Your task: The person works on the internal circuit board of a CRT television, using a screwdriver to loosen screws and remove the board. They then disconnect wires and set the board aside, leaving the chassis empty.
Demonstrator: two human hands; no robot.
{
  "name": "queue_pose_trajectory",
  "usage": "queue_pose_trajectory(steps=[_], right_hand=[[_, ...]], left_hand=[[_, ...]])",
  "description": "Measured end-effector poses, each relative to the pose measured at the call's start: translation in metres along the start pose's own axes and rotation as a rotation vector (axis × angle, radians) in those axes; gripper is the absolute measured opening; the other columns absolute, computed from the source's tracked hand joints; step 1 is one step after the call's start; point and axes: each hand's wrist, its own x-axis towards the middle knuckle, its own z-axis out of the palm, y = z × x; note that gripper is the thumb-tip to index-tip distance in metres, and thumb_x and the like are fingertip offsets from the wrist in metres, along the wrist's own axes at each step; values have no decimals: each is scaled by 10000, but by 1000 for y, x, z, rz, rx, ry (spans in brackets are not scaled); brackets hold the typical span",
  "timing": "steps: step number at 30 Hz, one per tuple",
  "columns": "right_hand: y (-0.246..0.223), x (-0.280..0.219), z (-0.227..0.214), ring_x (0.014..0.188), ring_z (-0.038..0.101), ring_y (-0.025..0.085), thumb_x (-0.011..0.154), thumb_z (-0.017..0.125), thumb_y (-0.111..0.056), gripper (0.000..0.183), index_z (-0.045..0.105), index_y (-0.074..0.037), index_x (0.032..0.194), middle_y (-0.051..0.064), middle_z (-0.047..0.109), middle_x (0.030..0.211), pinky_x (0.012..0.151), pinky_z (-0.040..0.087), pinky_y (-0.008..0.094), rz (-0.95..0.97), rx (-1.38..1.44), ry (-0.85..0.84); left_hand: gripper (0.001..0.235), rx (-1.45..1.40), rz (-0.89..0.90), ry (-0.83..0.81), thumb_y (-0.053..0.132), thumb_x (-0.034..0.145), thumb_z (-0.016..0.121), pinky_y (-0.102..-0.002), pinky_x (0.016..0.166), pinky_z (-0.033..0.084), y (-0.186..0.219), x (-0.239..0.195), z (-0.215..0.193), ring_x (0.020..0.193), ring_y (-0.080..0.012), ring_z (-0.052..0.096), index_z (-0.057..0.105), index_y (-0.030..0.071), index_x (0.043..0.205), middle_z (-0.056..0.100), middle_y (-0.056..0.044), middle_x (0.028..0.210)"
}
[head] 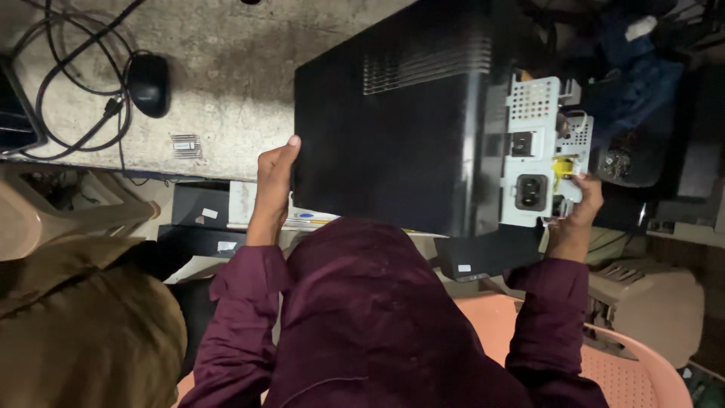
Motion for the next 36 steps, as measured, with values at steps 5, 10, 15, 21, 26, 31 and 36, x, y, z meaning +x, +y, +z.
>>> queue_pose_trajectory(steps=[5,10,15,21,26,31,36], right_hand=[[3,11,-14,1095,699,257,904,561,-174,398,654,19,1240,134,702,1180,1006,567,365,1,32,44],[2,8,-9,1103,705,239,902,564,-143,413,640,17,1275,120,699,1193,1004,581,351,-41,8,76],[-2,5,0,1085,713,238,924,564,-143,414,631,27,1295,131,697,1206,965,597,343,-34,15,34],[-3,4,0,1022,729,239,916,544,-172,428,630,16,1290,143,704,1176,880,615,349,-36,-81,48],[-3,5,0,1043,740,243,926,533,-173,446,619,28,1314,150,701,1198,915,635,347,-24,3,11],[-2,2,2,1041,734,244,962,536,-181,444,620,27,1345,154,698,1213,889,627,345,-23,14,-26],[-2,0,6,1053,708,243,956,569,-221,458,622,20,1342,133,695,1198,932,587,352,-17,-25,-57]], left_hand=[[467,50,3,-21,380,1052,604,-236,543,352,9,-1,11,605,-27,461,646,64,711,584,61,686],[490,93,24,-19,388,1059,602,-236,519,330,21,-6,18,575,-31,443,630,61,696,567,50,657],[481,91,29,-26,395,1052,595,-240,518,327,22,-7,19,569,-31,435,630,81,690,564,59,650],[527,141,56,-4,385,1097,620,-250,544,287,17,-6,18,601,-39,364,516,85,677,467,62,661],[440,88,20,-20,372,1041,585,-239,564,370,18,-7,19,618,-29,477,686,62,745,613,58,689],[467,117,67,-1,364,1071,595,-226,575,362,18,-8,20,637,-16,450,656,60,722,583,69,688],[287,500,235,227,276,1028,686,-300,649,427,46,-20,28,739,-138,528,635,-5,990,638,-48,912]])
